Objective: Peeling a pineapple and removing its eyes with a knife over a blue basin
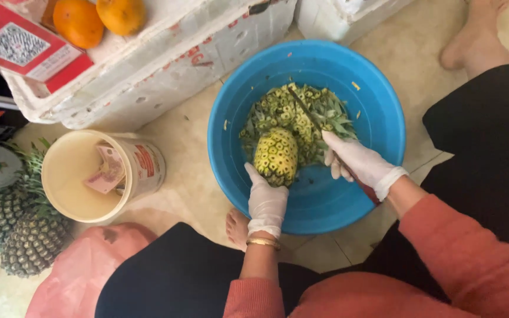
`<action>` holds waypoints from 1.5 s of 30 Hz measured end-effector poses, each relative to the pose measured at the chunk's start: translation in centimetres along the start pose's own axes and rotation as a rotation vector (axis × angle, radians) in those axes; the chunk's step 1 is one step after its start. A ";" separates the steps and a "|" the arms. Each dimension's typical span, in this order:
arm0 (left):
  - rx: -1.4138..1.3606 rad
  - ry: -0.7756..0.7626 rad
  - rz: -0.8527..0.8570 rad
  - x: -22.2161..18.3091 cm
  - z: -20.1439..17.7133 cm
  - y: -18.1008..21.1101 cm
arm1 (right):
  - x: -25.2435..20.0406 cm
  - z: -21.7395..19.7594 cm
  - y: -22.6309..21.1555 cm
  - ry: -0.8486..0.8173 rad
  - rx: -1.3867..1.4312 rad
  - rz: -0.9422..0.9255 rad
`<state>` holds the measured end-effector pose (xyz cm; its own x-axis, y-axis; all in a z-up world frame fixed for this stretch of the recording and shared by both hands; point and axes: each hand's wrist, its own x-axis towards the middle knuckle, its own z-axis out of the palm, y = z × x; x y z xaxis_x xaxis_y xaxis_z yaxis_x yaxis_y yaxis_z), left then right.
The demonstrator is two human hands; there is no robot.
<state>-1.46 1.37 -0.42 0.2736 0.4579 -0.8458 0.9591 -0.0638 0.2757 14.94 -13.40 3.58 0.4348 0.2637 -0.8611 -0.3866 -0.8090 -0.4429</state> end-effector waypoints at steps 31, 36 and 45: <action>0.226 -0.006 0.054 -3.3 -0.4 3.1 | -2.6 2.4 -3.5 0.042 -0.753 -0.043; 0.146 0.019 0.055 -1.4 0.4 1.8 | 0.0 0.3 -2.0 0.056 -0.311 0.044; 0.074 -0.006 0.037 -2.2 -0.7 2.0 | -8.5 1.4 -0.8 -0.067 -0.677 0.116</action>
<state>-0.25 0.88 2.34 0.3089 0.4485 -0.8387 0.9511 -0.1455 0.2725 10.44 -14.24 10.89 0.3618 0.1703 -0.9166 0.1754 -0.9781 -0.1125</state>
